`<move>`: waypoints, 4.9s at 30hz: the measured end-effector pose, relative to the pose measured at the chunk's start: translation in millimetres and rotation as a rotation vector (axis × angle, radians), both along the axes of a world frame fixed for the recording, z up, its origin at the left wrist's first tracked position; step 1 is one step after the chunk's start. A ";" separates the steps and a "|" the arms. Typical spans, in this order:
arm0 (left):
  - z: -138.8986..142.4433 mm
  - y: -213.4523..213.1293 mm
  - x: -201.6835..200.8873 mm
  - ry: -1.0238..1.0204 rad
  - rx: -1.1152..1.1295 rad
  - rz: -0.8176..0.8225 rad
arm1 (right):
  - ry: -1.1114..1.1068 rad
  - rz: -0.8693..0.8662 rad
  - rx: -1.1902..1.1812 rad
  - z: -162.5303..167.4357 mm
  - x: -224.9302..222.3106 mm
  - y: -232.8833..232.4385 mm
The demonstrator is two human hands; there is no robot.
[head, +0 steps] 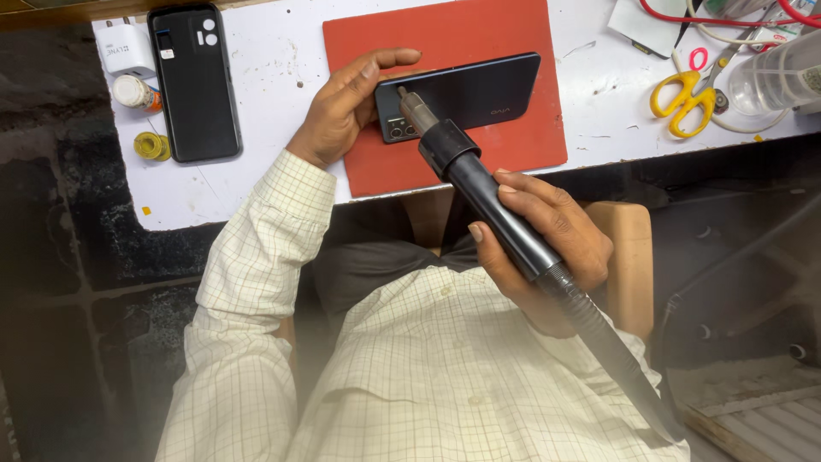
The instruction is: The person heats the back cover of a smartphone with a heat gun while rotating the phone on a red mat, then pries the back cover off the phone body by hand and sets the opened phone aside. They then hold the back cover and press and rub its camera-corner area with a fingertip.
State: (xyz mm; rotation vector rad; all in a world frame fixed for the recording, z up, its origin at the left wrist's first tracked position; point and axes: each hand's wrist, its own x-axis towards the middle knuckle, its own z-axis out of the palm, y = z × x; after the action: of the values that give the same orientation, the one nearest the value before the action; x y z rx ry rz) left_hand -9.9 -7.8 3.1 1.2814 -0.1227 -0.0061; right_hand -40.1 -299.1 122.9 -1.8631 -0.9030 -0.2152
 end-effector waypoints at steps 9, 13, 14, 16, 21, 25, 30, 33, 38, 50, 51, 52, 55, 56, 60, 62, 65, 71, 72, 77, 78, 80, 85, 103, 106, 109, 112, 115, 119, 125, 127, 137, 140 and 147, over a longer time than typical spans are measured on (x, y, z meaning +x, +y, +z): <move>-2.7 2.1 2.1 -0.002 0.008 -0.002 | -0.042 -0.083 -0.009 -4.2 3.4 -9.5; -4.3 3.4 1.0 -0.006 -0.002 -0.009 | -0.042 -0.087 0.012 -5.2 4.3 -8.4; -4.4 3.6 0.4 -0.006 -0.009 -0.010 | -0.029 -0.069 0.010 -4.8 3.8 -7.7; -4.4 3.7 0.3 -0.006 -0.023 -0.013 | -0.010 -0.038 0.015 -3.4 2.4 -5.1; -3.7 3.8 1.3 -0.024 -0.033 -0.036 | -0.010 0.002 0.014 -2.6 0.0 8.0; -4.0 4.3 2.1 -0.021 -0.069 -0.065 | -0.001 0.028 0.035 -3.0 0.5 13.3; -8.0 4.7 3.4 -0.040 -0.058 -0.071 | -0.010 -0.015 0.014 -2.1 1.7 6.4; -10.8 4.9 5.3 -0.049 -0.064 -0.085 | -0.004 -0.012 0.015 -1.2 3.5 -1.4; -12.1 3.5 5.4 -0.069 0.020 -0.020 | -0.023 -0.094 0.015 -4.4 4.6 -9.2; -8.1 3.5 2.3 -0.004 0.052 -0.005 | -0.052 -0.207 0.038 -7.1 10.0 -31.2; -8.5 3.9 2.4 0.015 0.063 0.000 | -0.046 -0.213 0.040 -7.0 9.4 -30.8; -8.7 4.0 2.6 0.029 0.078 0.012 | -0.064 -0.212 0.017 -6.9 9.0 -30.0; -8.8 3.7 2.4 0.026 0.082 0.022 | -0.083 -0.182 0.000 -8.5 5.9 -23.7; -8.4 3.4 2.5 -0.007 0.057 0.008 | -0.065 -0.154 0.030 -9.7 6.4 -20.6; -6.8 2.5 2.3 -0.018 0.023 -0.002 | -0.043 -0.115 0.080 -12.4 5.5 -15.6; -6.4 2.5 2.0 -0.017 0.028 -0.001 | -0.111 -0.175 -0.021 -10.2 6.0 -21.4; -6.1 3.1 2.4 -0.019 0.033 -0.005 | -0.097 -0.197 0.011 -10.9 9.1 -27.3; -3.6 3.1 0.8 -0.071 0.104 0.003 | -0.040 -0.268 0.094 -11.8 14.6 -38.9; -2.8 3.0 1.0 -0.070 0.142 0.017 | -0.022 -0.277 0.126 -11.8 16.1 -40.2; -1.6 4.5 0.5 -0.052 0.087 -0.016 | -0.089 -0.267 0.085 -11.2 13.2 -42.9; -1.9 4.8 0.4 -0.050 0.086 -0.015 | -0.092 -0.266 0.083 -12.1 12.0 -40.9; -3.1 5.0 0.5 -0.051 0.092 -0.014 | -0.065 -0.233 0.067 -13.6 5.2 -36.2; -4.5 5.2 1.8 -0.061 0.085 -0.022 | -0.084 -0.204 -0.049 -9.6 -0.2 -32.8; -7.6 6.8 0.8 -0.052 0.074 -0.010 | -0.070 -0.240 0.044 -8.2 5.5 -26.0; -7.8 6.7 1.3 -0.059 0.083 -0.007 | -0.091 -0.223 -0.063 -7.0 0.7 -26.1; -7.0 5.7 1.5 -0.063 0.086 -0.007 | -0.088 -0.214 -0.040 -10.6 2.6 -29.8; -5.2 4.9 1.8 -0.056 0.080 -0.014 | -0.082 -0.206 0.043 -16.4 10.4 -35.5; -4.1 4.6 0.9 -0.051 0.094 -0.006 | -0.084 -0.247 0.088 -19.2 16.5 -42.9; -4.3 6.7 0.0 -0.063 0.091 -0.005 | -0.081 -0.290 0.081 -19.2 16.3 -50.0; -2.8 2.9 1.7 -0.062 0.111 -0.002 | -0.083 -0.307 0.095 -17.3 18.9 -56.1; -2.3 3.0 1.2 -0.056 0.107 -0.002 | -0.072 -0.303 0.086 -17.4 17.6 -57.2; -0.9 2.4 0.9 -0.058 0.104 -0.004 | -0.048 -0.270 0.051 -31.4 13.8 -68.0; -0.5 1.7 0.4 -0.049 0.090 -0.006 | -0.036 -0.256 0.052 -31.9 13.3 -69.6; 0.5 1.7 -0.1 -0.053 0.057 -0.017 | -0.073 -0.278 0.081 -15.2 20.0 -60.8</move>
State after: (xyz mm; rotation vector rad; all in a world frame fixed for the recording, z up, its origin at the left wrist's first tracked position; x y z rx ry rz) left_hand -10.0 -6.2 3.5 1.3374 -0.1800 0.0101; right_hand -20.1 -360.0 107.7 -1.9102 -0.6709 -0.4862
